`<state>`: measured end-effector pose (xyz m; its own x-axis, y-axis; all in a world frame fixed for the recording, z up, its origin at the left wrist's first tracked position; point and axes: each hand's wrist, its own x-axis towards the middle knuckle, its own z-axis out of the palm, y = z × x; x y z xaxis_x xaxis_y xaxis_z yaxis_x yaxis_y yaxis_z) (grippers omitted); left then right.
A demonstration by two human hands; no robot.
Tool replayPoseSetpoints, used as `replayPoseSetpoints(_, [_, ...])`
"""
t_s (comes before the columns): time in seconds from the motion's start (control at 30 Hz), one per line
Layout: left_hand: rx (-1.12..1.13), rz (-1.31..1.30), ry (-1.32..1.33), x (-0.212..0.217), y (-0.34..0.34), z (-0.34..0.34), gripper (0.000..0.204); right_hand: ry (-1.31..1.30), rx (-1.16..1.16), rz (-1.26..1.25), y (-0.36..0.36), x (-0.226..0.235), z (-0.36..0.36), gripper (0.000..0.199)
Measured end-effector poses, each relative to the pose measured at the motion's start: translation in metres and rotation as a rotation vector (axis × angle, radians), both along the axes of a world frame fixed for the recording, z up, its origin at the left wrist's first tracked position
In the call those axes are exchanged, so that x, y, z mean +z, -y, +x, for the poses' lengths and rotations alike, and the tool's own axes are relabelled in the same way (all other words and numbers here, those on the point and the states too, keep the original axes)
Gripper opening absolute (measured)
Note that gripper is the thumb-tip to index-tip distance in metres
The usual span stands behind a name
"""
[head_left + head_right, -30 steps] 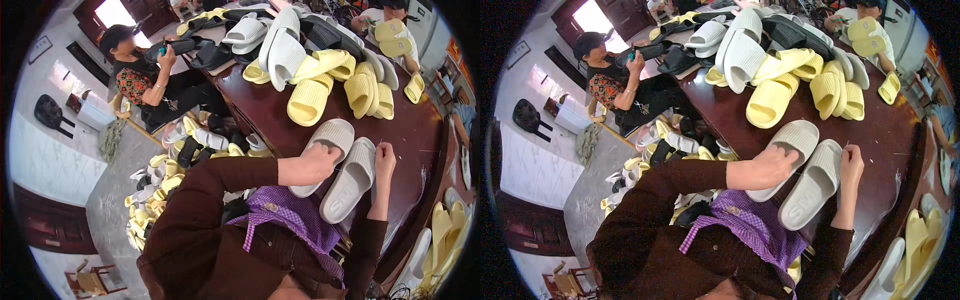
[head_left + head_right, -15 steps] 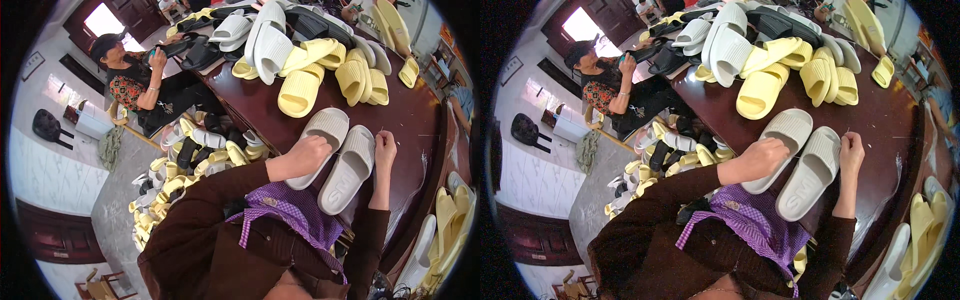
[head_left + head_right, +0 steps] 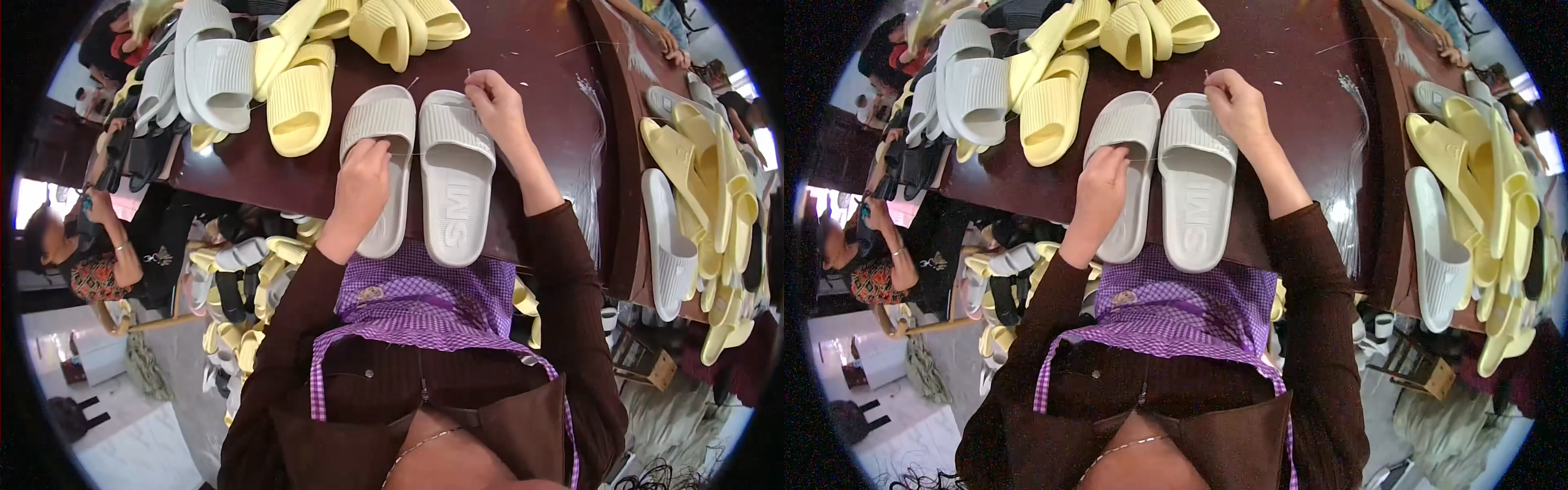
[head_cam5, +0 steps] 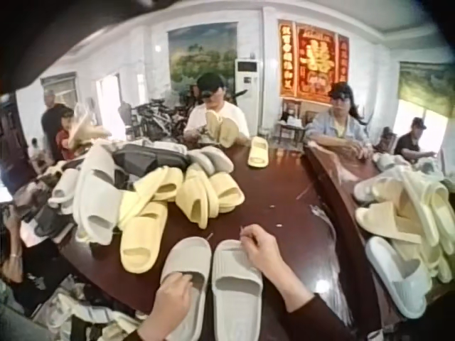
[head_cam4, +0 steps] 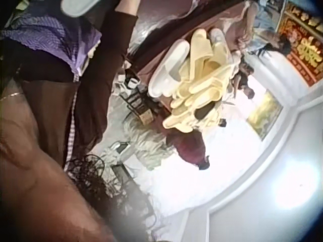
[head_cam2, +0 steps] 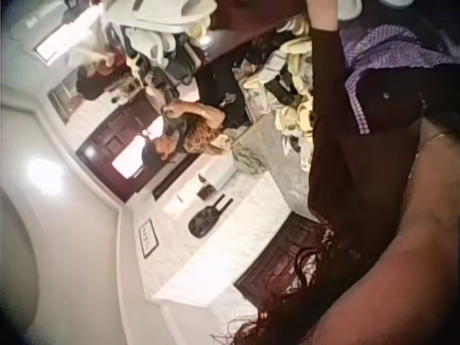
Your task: The person fastens pairs of slippers together by taking them from the table, threading plastic tag fasteners through each pair by hand, and locking the ties.
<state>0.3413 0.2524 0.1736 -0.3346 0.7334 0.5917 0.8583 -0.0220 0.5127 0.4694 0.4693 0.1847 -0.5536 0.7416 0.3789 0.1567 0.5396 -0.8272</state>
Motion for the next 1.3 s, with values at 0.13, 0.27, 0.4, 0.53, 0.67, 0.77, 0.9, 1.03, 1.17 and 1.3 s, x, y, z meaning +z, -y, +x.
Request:
replayPoseSetpoints(0.13, [-0.003, 0.001, -0.053, -0.005, 0.001, 0.001, 0.014, 0.009, 0.146, 0.139, 0.000, 0.015, -0.012, 0.012])
replayPoseSetpoints(0.27, [-0.013, -0.039, -0.005, -0.004, 0.003, 0.001, 0.014, 0.102, 0.375, 0.422, -0.002, 0.028, -0.039, 0.010])
replayPoseSetpoints(0.4, [-0.018, -0.019, 0.022, -0.004, 0.002, 0.002, 0.014, 0.370, 0.494, 0.467, -0.006, 0.030, -0.056, 0.007])
replayPoseSetpoints(0.53, [-0.020, -0.034, 0.021, -0.002, 0.005, 0.001, 0.016, 0.540, 0.362, 0.370, -0.003, 0.030, -0.054, 0.007])
replayPoseSetpoints(0.67, [-0.054, 0.052, 0.050, 0.019, 0.005, 0.004, 0.019, 0.325, 0.166, 0.292, -0.002, 0.037, -0.037, 0.008])
replayPoseSetpoints(0.77, [-0.062, 0.126, 0.215, 0.055, -0.006, 0.003, 0.022, 0.143, 0.080, 0.151, 0.005, 0.038, -0.026, 0.009])
replayPoseSetpoints(0.9, [-0.137, 0.227, 0.215, 0.061, -0.064, -0.013, 0.019, 0.016, 0.117, 0.244, 0.026, 0.032, -0.030, 0.011])
replayPoseSetpoints(1.03, [-0.308, -0.225, 0.827, 0.050, -0.099, -0.014, 0.017, -0.079, 0.078, 0.175, 0.028, 0.025, -0.024, 0.010])
replayPoseSetpoints(1.17, [-0.227, -0.139, 0.788, 0.039, -0.095, -0.011, 0.015, -0.312, 0.089, -0.153, 0.024, 0.017, -0.018, 0.007])
replayPoseSetpoints(1.3, [-0.198, -0.069, 1.016, 0.037, -0.095, -0.014, 0.013, -0.372, 0.149, -0.324, 0.023, 0.017, -0.017, 0.008])
